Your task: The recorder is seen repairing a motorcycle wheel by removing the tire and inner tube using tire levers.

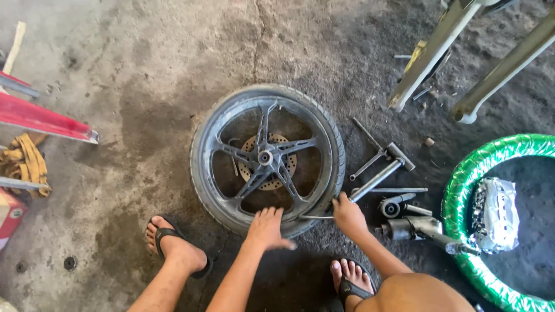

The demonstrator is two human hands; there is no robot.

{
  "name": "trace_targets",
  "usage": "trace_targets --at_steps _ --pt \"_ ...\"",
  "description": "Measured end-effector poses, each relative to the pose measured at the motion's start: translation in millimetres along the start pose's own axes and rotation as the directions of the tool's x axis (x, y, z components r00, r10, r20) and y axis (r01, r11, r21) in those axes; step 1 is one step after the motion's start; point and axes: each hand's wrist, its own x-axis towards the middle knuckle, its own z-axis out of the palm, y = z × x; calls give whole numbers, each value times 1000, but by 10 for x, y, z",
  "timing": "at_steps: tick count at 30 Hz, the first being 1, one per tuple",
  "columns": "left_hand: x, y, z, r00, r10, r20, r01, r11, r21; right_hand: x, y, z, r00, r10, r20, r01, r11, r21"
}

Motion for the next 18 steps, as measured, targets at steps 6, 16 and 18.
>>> trace_targets --at_steps 6,16,18 --pt "385 233 -31 900 185 -395 -246 963 -109 -614 266 -373 960 -279 -7 276 943 187" --pt "939 392 88 992 62 -107 -72 993 -93 -552 70 -294 728 -682 69 655 661 -367" --pt "936 378 149 987 57 -148 -74 991 -110 -510 105 -269 707 -696 130 679 614 -402"
